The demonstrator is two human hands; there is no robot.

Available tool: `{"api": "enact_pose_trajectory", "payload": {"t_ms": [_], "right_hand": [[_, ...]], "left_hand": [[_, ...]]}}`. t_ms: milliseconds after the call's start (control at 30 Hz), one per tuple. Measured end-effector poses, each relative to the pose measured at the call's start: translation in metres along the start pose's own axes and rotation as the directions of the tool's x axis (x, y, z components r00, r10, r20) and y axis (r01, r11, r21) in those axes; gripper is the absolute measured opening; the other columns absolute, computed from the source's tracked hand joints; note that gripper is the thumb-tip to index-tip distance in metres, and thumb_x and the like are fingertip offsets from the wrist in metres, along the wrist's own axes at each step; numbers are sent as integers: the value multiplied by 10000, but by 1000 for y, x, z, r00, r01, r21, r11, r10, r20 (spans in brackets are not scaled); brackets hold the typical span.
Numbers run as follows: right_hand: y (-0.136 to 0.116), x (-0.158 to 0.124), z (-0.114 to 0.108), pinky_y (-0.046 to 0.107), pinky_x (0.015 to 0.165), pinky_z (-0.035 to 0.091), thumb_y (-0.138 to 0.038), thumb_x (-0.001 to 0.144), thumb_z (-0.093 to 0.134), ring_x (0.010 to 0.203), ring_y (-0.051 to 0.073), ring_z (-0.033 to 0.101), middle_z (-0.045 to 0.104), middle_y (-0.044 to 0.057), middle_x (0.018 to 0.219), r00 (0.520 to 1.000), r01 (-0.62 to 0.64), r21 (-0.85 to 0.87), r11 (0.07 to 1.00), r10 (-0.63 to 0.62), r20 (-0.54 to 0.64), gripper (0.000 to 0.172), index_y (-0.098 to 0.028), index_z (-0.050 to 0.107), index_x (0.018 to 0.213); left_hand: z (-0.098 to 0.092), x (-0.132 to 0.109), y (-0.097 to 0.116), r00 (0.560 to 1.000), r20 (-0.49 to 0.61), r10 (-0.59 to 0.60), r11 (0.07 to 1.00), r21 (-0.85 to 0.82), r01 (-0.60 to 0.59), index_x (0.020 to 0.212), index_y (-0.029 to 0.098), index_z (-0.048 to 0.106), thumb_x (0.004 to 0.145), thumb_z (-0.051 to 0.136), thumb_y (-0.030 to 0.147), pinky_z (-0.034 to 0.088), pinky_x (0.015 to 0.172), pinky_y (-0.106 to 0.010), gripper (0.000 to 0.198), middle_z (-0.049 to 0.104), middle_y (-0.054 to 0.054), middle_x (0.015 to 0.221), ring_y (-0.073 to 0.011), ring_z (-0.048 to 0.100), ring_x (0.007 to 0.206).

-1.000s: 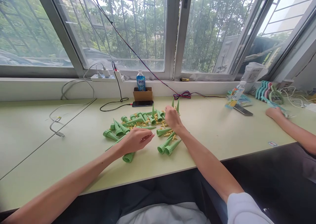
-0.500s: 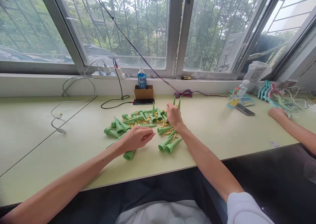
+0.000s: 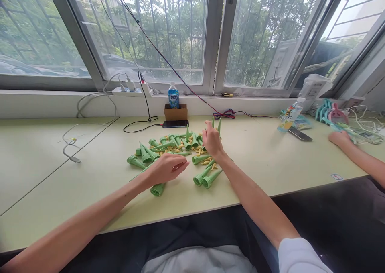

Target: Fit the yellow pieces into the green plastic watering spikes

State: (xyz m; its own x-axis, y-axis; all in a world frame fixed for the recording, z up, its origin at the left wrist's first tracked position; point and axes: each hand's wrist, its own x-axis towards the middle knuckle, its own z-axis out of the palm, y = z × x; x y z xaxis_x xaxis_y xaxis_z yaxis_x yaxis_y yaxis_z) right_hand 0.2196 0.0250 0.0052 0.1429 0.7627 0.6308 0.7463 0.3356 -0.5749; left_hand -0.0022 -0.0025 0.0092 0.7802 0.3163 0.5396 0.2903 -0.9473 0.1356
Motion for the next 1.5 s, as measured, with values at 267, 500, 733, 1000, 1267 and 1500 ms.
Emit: {"api": "enact_pose_trajectory", "payload": {"t_ms": [267, 500, 733, 1000, 1267, 1500], "right_hand": [[-8, -10, 2, 248, 678, 439, -231, 934, 515, 612, 138, 578, 659, 23, 767, 975, 153, -66, 986, -140, 173, 162, -179, 632, 1033], [-14, -20, 14, 286, 790, 451, -172, 857, 617, 778, 180, 603, 669, 41, 774, 911, 259, -11, 966, -241, 334, 91, -168, 670, 931], [-6, -18, 11, 282, 788, 444, -142, 882, 552, 763, 175, 597, 663, 51, 783, 937, 227, -26, 974, -211, 279, 125, -149, 668, 926], [3, -13, 1, 252, 694, 413, -204, 941, 467, 687, 157, 551, 656, 40, 771, 969, 181, -45, 983, -170, 181, 211, -169, 664, 871], [4, -13, 2, 251, 717, 441, -123, 869, 545, 662, 145, 574, 681, 28, 740, 949, 143, -50, 988, -123, 291, 186, -160, 704, 958], [2, -16, -6, 262, 716, 447, -90, 835, 587, 650, 134, 585, 735, 51, 883, 916, 97, -118, 988, -43, 399, 254, -165, 729, 1031]], "left_hand": [[1, 0, -2, 995, -16, -103, 995, 11, 103, 596, 185, 435, 957, 437, 267, 304, 510, -249, 370, 435, 29, 515, -98, 368, 466], [-6, 2, -16, 876, -185, -446, 894, -47, 446, 853, 182, 617, 876, 561, 277, 436, 662, -294, 113, 635, -24, 734, -160, 551, 660], [-4, -4, -30, 885, 60, -462, 884, 113, 454, 828, 175, 676, 765, 650, 220, 452, 783, -413, 81, 637, -103, 842, -307, 527, 924], [0, -5, -33, 877, 62, -476, 879, 56, 473, 766, 186, 608, 802, 591, 160, 434, 749, -386, 48, 632, -88, 821, -281, 533, 881], [-1, 0, -24, 878, -137, -459, 888, -58, 455, 783, 201, 457, 869, 543, 237, 386, 614, -287, 127, 553, -4, 722, -153, 487, 631], [-3, 5, -17, 838, -100, -536, 827, -265, 496, 801, 185, 541, 857, 563, 264, 444, 603, -271, 99, 614, -8, 708, -142, 561, 626]]}}
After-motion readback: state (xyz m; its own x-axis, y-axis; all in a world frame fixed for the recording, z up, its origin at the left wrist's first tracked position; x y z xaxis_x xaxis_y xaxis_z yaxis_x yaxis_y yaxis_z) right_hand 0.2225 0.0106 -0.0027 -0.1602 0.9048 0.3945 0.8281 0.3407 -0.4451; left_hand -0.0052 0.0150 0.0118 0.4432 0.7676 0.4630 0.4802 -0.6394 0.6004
